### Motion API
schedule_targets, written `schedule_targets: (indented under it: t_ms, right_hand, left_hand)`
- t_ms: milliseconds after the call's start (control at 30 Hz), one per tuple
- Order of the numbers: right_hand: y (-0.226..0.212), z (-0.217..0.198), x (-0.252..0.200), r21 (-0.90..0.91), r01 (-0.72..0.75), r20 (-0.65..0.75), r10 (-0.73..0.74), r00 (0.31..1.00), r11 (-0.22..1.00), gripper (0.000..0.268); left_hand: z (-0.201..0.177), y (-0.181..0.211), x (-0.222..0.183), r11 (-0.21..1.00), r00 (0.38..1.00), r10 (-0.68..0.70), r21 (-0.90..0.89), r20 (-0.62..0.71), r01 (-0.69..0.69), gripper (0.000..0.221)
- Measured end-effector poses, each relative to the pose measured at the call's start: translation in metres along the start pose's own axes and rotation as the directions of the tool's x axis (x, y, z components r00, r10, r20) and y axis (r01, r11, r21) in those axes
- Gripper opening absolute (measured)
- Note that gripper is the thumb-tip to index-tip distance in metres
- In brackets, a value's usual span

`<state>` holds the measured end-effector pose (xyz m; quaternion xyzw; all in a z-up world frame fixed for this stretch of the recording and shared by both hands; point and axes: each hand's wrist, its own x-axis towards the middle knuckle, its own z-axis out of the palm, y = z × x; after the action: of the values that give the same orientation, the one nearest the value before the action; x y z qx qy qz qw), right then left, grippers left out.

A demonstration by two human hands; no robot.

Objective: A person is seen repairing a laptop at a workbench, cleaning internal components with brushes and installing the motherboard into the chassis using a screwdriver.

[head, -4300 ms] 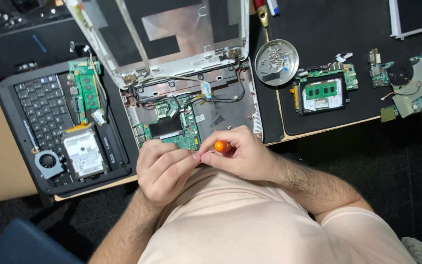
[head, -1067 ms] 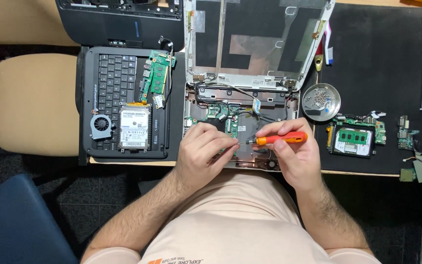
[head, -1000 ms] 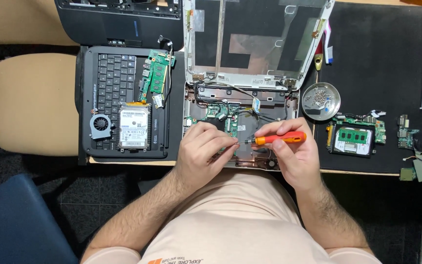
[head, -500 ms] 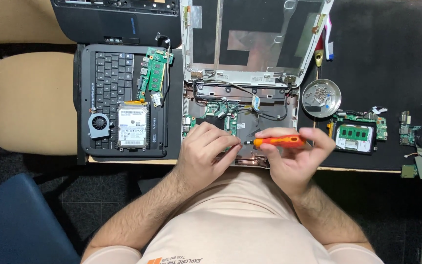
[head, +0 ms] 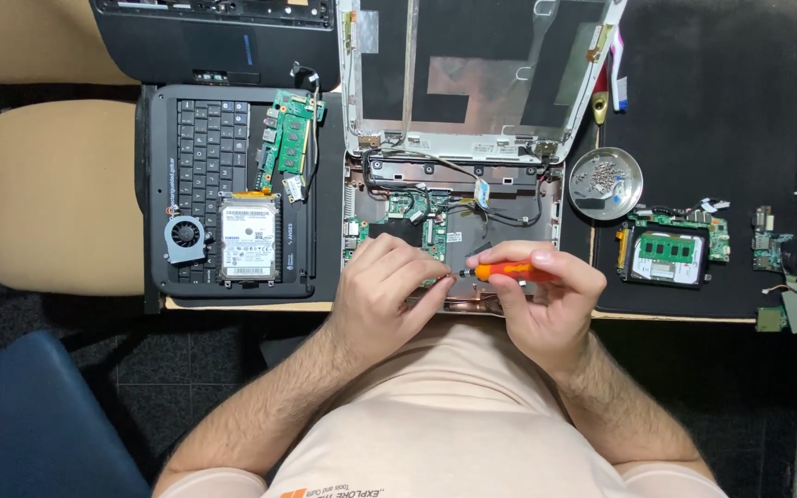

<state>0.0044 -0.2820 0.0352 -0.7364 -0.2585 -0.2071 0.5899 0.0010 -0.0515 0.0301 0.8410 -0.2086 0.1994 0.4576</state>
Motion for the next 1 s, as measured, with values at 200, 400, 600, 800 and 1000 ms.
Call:
schedule_targets:
  t_ms: [200,400,600,800,1000]
  right_hand:
    - [0.004,-0.002,0.002,0.071,-0.078,0.034,0.076,0.997,0.994,0.057]
    - [0.009,0.004,-0.002,0.182,-0.192,-0.015,0.198,0.98,0.964,0.06]
    - [0.005,0.005,-0.001,0.227,-0.263,-0.054,0.282,0.958,0.938,0.063]
    - [0.017,0.007,-0.003,0.347,-0.305,-0.123,0.366,0.923,0.887,0.075]
    - [0.019,0.019,-0.01,0.195,-0.234,-0.018,0.242,0.97,0.952,0.074]
  left_hand:
    - [-0.003,0.002,-0.001,0.999,0.999,-0.032,-0.024,0.005,0.032,0.003]
    - [-0.002,-0.001,-0.001,0.999,0.999,-0.045,-0.024,-0.003,0.045,0.006]
    - [-0.004,0.0,0.0,0.999,0.999,-0.028,-0.041,-0.03,0.026,0.012]
    - [-0.021,-0.023,-0.021,0.99,0.987,0.071,0.129,-0.145,-0.052,0.015]
    - [-0.059,-0.049,-0.059,0.946,0.948,0.161,0.317,-0.274,-0.069,0.003]
